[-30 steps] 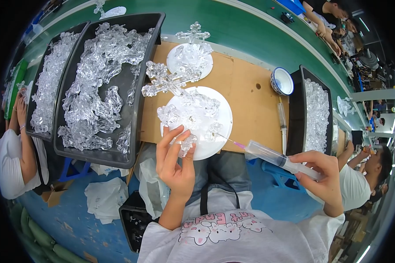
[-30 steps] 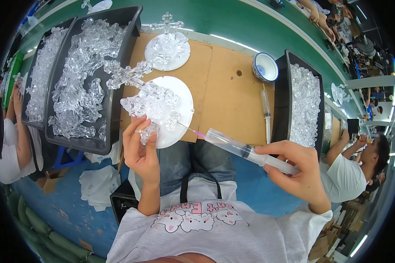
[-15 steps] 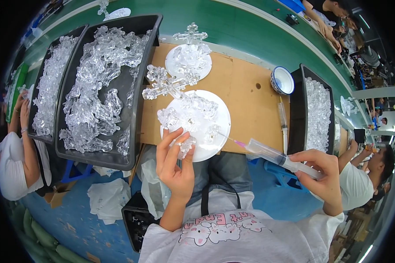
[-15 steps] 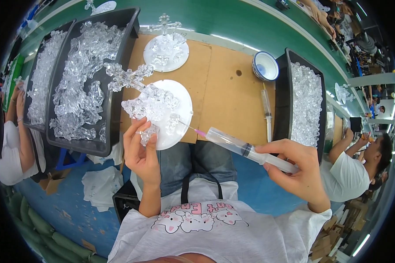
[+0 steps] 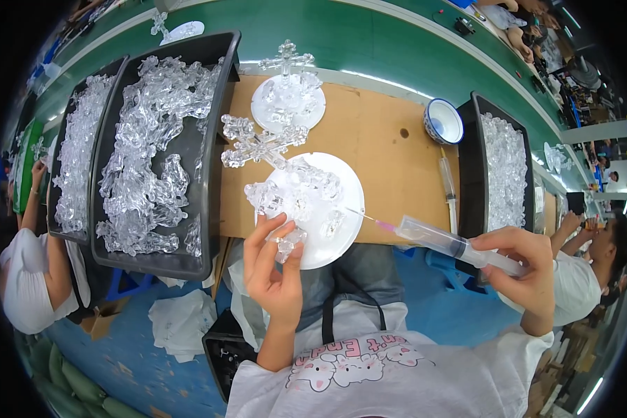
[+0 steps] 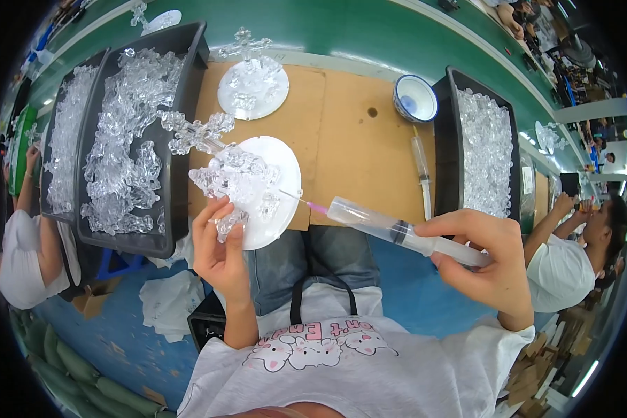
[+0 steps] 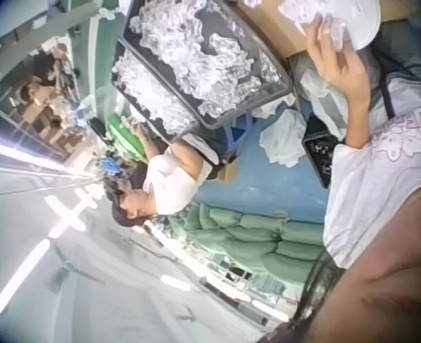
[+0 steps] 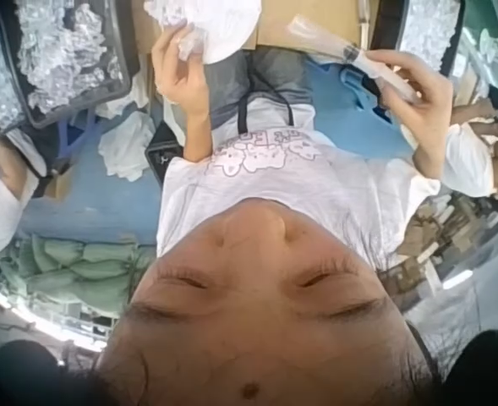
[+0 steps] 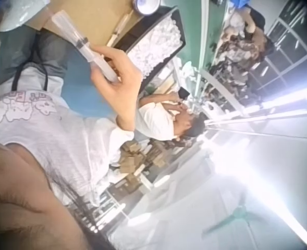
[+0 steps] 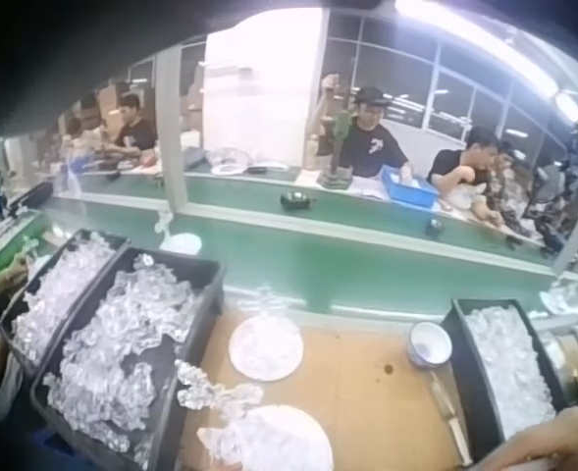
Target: Assembling clear plastic decorative lighting components by injecting glue or sealant using a syringe on an assembly line.
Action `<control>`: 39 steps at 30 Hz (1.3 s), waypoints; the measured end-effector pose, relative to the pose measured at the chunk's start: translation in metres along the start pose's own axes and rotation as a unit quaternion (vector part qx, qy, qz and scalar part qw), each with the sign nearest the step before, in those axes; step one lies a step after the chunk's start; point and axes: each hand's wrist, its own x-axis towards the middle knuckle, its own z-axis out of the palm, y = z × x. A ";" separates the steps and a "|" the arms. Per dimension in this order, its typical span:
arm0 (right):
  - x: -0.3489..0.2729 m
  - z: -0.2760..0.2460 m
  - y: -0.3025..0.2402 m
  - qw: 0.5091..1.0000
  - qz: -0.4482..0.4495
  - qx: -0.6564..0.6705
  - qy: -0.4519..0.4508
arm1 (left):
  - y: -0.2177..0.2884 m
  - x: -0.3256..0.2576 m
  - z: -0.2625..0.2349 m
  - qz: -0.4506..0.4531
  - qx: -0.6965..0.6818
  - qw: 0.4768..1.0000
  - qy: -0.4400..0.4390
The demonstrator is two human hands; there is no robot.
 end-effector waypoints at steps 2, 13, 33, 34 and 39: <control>0.003 0.001 -0.004 1.000 0.004 -0.001 0.026 | 0.002 -0.001 -0.002 -0.008 -0.005 1.000 -0.003; 0.015 -0.004 -0.013 0.988 -0.111 -0.100 0.028 | 0.008 -0.003 -0.006 0.021 0.033 0.999 -0.011; 0.033 -0.032 -0.020 0.912 -0.280 -0.298 -0.035 | 0.012 -0.005 -0.019 0.027 0.037 0.998 -0.040; 0.033 -0.033 -0.017 0.912 -0.285 -0.293 -0.031 | 0.012 -0.005 -0.020 0.032 0.044 0.998 -0.045; 0.035 -0.035 -0.012 0.919 -0.280 -0.274 -0.044 | 0.015 -0.005 -0.024 0.039 0.063 0.996 -0.053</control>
